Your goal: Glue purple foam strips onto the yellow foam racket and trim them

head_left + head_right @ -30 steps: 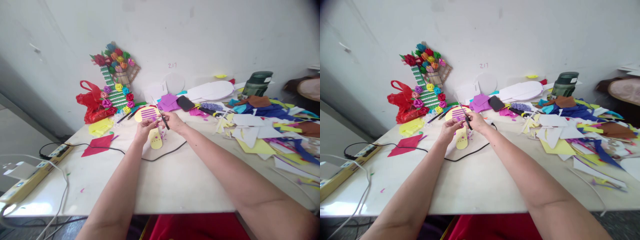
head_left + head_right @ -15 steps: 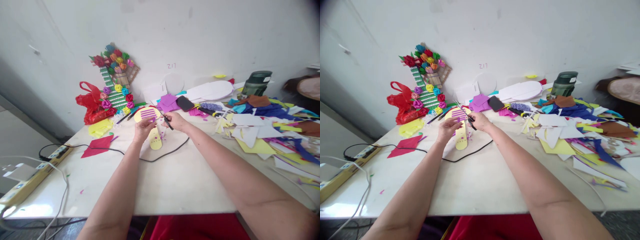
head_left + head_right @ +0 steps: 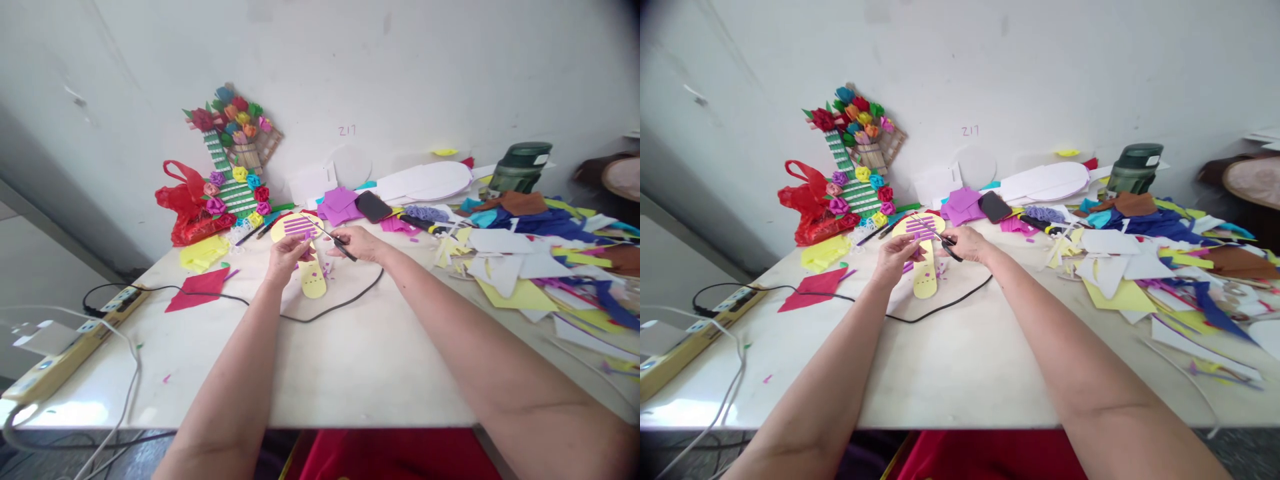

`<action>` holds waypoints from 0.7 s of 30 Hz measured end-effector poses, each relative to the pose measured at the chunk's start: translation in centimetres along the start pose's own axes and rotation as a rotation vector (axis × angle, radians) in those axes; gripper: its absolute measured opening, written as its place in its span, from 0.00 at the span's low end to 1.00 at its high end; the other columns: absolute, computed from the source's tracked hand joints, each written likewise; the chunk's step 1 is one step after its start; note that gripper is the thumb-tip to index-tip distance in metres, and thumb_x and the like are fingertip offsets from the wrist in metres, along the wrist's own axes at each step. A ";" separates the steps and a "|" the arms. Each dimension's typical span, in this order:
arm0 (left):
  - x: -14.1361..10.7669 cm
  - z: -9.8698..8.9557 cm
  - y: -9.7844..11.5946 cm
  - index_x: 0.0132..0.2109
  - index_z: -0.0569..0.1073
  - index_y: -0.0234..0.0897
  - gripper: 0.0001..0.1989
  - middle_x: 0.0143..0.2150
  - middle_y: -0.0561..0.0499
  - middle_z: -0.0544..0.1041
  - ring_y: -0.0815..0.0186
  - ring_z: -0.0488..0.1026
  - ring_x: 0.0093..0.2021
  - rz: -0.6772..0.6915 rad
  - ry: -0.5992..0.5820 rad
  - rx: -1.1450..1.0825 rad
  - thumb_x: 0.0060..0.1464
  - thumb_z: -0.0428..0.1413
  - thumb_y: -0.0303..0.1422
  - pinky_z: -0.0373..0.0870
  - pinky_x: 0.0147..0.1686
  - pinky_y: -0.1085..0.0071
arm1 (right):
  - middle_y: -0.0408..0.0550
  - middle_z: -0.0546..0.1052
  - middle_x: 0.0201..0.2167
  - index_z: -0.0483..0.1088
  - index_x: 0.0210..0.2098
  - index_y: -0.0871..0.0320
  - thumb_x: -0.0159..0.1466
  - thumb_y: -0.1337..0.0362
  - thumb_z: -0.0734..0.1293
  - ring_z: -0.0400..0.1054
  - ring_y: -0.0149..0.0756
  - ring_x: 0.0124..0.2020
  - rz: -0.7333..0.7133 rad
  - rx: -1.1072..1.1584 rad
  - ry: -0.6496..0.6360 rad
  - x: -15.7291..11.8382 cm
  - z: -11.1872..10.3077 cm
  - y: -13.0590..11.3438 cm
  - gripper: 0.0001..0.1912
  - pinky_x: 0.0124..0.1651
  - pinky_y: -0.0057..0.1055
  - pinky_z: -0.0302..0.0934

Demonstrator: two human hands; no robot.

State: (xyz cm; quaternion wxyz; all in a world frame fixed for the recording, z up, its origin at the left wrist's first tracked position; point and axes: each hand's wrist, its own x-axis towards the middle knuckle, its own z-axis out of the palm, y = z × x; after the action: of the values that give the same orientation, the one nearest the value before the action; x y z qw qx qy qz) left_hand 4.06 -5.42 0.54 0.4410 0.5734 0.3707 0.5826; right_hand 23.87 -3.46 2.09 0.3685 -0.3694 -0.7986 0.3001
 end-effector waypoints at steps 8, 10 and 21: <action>0.1 -0.5 -0.2 0.39 0.69 0.32 0.20 0.22 0.51 0.76 0.69 0.71 0.18 -0.011 -0.018 -0.028 0.40 0.63 0.38 0.67 0.20 0.74 | 0.42 0.69 0.23 0.73 0.37 0.63 0.46 0.50 0.70 0.63 0.31 0.27 -0.003 0.040 -0.147 -0.1 -0.5 0.2 0.25 0.31 0.28 0.58; 0.1 -0.5 -0.2 0.39 0.69 0.32 0.20 0.22 0.51 0.76 0.70 0.71 0.17 -0.011 -0.031 -0.030 0.40 0.63 0.39 0.65 0.18 0.75 | 0.41 0.68 0.21 0.73 0.37 0.62 0.46 0.50 0.70 0.62 0.30 0.25 0.010 0.014 -0.171 -0.2 -0.5 0.2 0.26 0.30 0.28 0.57; 0.1 -0.5 -0.1 0.38 0.67 0.33 0.20 0.22 0.52 0.75 0.72 0.68 0.15 -0.048 -0.103 -0.064 0.41 0.63 0.39 0.61 0.15 0.77 | 0.41 0.68 0.21 0.72 0.35 0.63 0.45 0.54 0.71 0.60 0.28 0.24 0.031 0.006 -0.199 -0.3 -0.4 -0.2 0.22 0.29 0.27 0.56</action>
State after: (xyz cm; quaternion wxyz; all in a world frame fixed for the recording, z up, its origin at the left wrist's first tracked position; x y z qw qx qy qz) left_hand 3.55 -5.28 0.38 0.4914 0.5791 0.3423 0.5532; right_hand 24.32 -3.73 2.32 0.2839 -0.3487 -0.8246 0.3434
